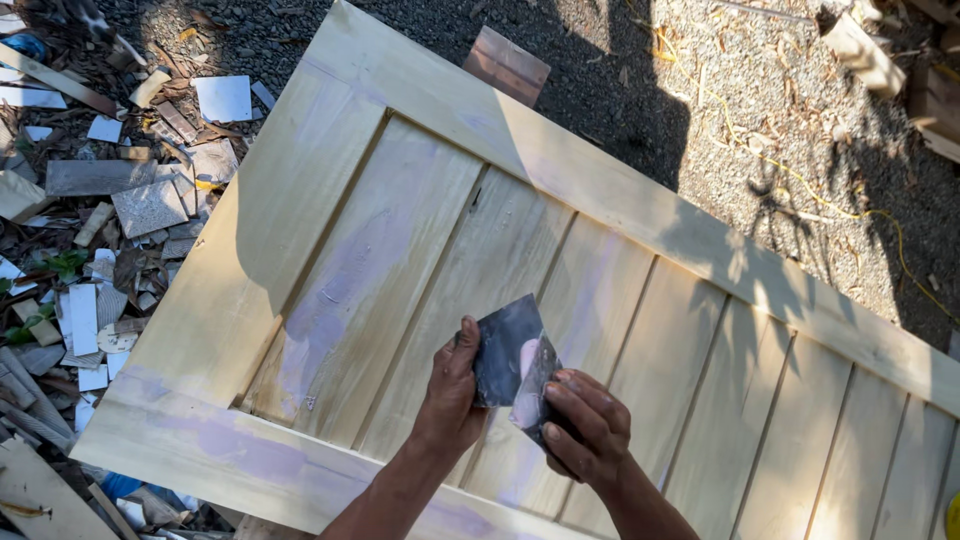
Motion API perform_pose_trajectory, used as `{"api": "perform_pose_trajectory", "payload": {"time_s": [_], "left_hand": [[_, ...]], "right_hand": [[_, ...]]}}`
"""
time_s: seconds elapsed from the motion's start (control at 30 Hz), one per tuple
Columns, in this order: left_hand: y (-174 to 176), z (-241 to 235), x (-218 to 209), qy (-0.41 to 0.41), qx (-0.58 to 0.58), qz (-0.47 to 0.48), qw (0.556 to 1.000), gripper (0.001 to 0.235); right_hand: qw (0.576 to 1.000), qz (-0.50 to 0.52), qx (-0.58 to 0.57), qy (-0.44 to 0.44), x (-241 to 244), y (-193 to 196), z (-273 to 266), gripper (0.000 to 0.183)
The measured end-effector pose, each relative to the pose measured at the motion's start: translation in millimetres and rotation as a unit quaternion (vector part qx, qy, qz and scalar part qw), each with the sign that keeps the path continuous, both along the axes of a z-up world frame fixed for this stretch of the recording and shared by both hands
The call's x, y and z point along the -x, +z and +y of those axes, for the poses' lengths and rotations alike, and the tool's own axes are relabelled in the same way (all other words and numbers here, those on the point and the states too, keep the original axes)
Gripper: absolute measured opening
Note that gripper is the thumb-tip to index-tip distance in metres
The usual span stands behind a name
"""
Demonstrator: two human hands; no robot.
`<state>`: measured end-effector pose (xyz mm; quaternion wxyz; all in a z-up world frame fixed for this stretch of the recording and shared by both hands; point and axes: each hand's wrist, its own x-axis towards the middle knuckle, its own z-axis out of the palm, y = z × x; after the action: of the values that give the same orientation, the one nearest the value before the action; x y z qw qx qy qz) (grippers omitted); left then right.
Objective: The person uses a putty knife to scoop wood filler from a can and applies it to the surface of a wooden door frame. They spread the filler into the grooves and joints of the wood using a second putty knife to smooth the surface.
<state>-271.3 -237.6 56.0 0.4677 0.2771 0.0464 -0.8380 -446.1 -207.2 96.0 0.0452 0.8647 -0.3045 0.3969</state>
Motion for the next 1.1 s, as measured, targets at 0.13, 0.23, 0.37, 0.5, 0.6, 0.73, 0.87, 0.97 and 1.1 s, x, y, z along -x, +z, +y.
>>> {"api": "perform_pose_trajectory", "payload": {"time_s": [0.13, 0.23, 0.37, 0.5, 0.6, 0.73, 0.87, 0.97, 1.1], "left_hand": [[2.2, -6.5, -5.4, 0.011, 0.009, 0.0, 1.0, 0.046], [-5.2, -2.0, -12.2, 0.035, 0.009, -0.022, 0.999, 0.043], [-33.6, 2.0, -10.0, 0.046, 0.037, -0.06, 0.996, 0.042], [-61.0, 1.4, -16.7, 0.078, 0.015, -0.13, 0.988, 0.043], [-85.5, -12.4, -60.4, 0.111, 0.008, -0.183, 0.977, 0.043], [-121.7, -42.3, -91.1, 0.105, -0.001, -0.224, 0.969, 0.042], [-158.4, -73.7, -88.1, 0.121, 0.036, -0.218, 0.968, 0.035], [-176.6, -101.8, -76.2, 0.099, 0.1, -0.365, 0.92, 0.023], [-192.6, -124.8, -66.0, 0.017, 0.091, -0.354, 0.931, 0.035]], "right_hand": [[0.998, 0.035, -0.035, -0.027, 28.3, -17.2, -5.7, 0.026], [0.993, -0.005, -0.111, -0.051, 29.8, -25.5, -0.7, 0.026], [0.974, -0.142, -0.124, -0.123, 16.5, -26.4, 15.9, 0.035], [0.975, -0.064, -0.211, -0.028, 14.2, -42.7, 4.6, 0.026], [0.956, 0.011, -0.286, -0.059, 32.8, -58.2, -15.6, 0.031], [0.965, 0.161, -0.204, -0.042, 54.4, -55.8, -61.4, 0.04], [0.929, 0.299, -0.212, 0.043, 47.8, -42.6, -104.4, 0.04], [0.908, 0.369, -0.173, 0.101, 32.1, -44.9, -128.9, 0.042], [0.888, 0.402, -0.149, 0.168, 20.8, -63.2, -162.5, 0.041]]}}
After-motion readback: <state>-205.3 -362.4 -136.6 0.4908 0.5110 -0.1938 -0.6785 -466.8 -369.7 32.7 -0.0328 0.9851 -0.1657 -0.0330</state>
